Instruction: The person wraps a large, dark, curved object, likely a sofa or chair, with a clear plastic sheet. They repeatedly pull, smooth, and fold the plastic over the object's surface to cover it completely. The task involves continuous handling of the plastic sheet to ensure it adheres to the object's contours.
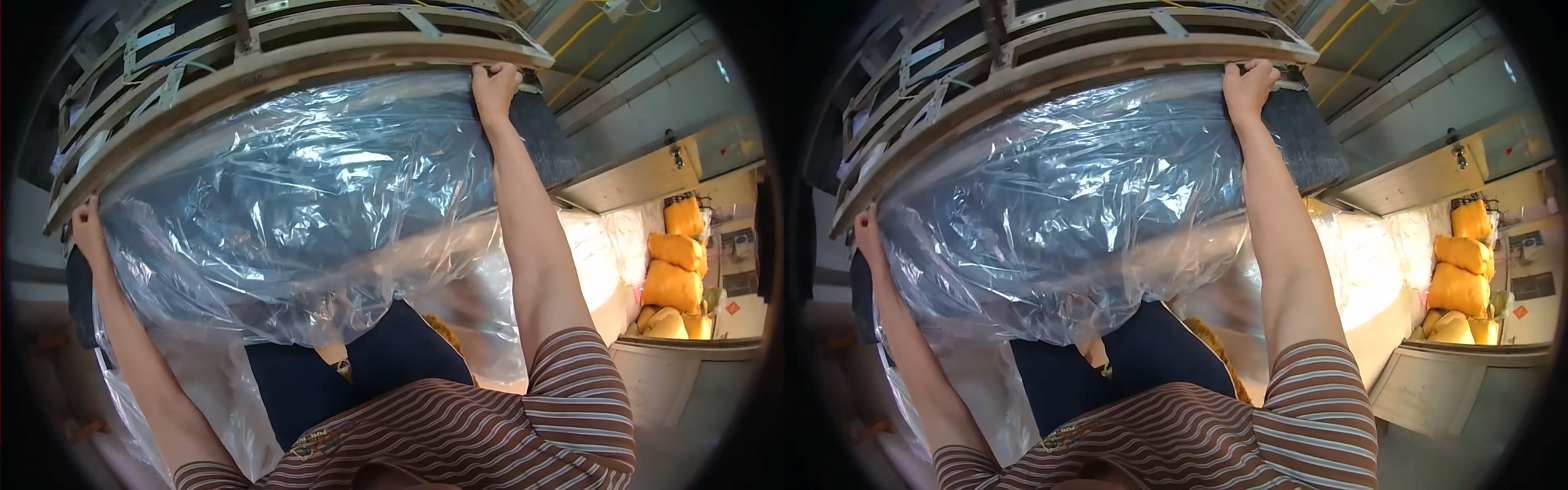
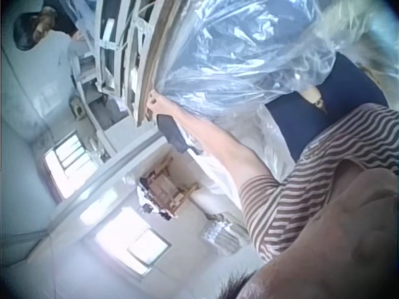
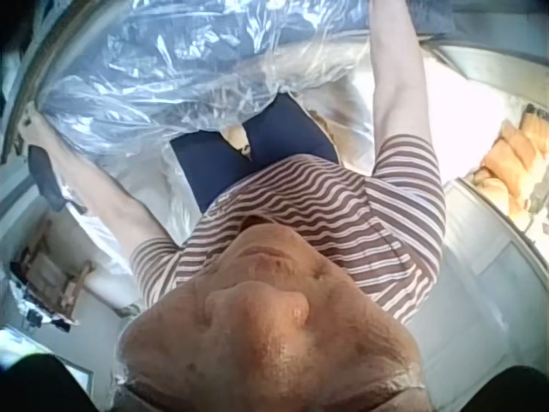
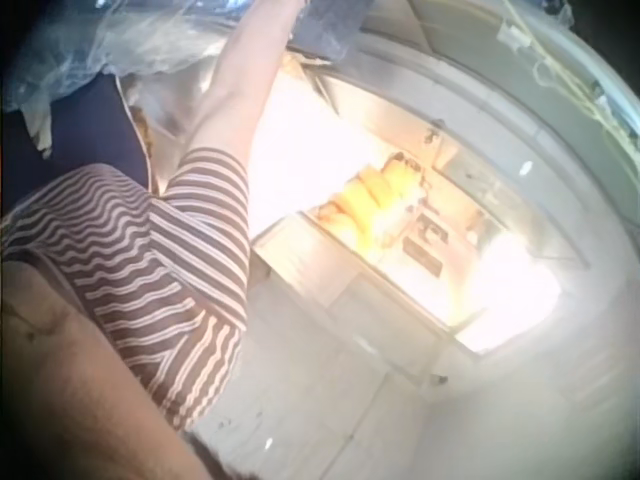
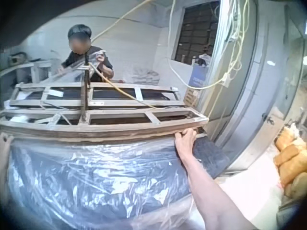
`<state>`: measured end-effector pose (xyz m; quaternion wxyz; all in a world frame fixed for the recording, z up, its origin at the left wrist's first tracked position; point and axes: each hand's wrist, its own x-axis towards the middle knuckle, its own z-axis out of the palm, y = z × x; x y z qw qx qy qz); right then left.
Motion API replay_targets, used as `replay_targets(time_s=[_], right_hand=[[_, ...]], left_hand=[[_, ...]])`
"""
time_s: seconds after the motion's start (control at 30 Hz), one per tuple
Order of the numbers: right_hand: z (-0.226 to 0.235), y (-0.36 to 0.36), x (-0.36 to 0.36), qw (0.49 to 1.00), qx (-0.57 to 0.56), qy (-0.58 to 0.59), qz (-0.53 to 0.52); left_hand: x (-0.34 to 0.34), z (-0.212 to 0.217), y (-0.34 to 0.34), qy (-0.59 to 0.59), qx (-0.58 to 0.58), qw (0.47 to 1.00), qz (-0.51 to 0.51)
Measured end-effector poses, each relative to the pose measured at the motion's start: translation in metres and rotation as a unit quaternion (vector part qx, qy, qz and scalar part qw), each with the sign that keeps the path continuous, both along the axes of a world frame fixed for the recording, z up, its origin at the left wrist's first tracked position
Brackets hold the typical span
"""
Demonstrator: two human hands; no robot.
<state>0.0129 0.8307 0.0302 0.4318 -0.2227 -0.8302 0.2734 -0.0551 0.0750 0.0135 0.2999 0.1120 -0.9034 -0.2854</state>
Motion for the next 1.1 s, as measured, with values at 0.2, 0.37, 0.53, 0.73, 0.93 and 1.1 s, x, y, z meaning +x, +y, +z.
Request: replay_targets(time_s=[0.2, 0.37, 0.53, 0.73, 0.93, 1.1], right_hand=[[0.001, 0.012, 0.004, 0.999, -0.036, 0.04, 0.001], [0.011, 0.0, 0.006, 0.993, 0.001, -0.107, -0.044], [0.019, -0.024, 0.07, 0.97, 0.11, -0.151, 0.155], [0.017, -0.037, 0.097, 0.962, 0.024, -0.059, 0.267], [0.04, -0.048, 0.117, 0.879, -0.283, -0.02, 0.382], [0.053, -0.072, 0.134, 0.881, -0.291, -0.037, 0.37]], left_hand=[[0.021, 0.011, 0.027, 0.015, 0.058, 0.998, -0.032], [0.03, 0.004, 0.025, 0.016, -0.027, 0.992, -0.118], [0.104, 0.044, 0.016, 0.044, 0.069, 0.994, -0.068], [0.171, 0.035, -0.062, -0.069, -0.119, 0.988, -0.068], [0.255, 0.087, 0.211, 0.031, -0.041, 0.976, -0.211], [0.336, 0.052, 0.365, 0.03, -0.246, 0.807, -0.536]])
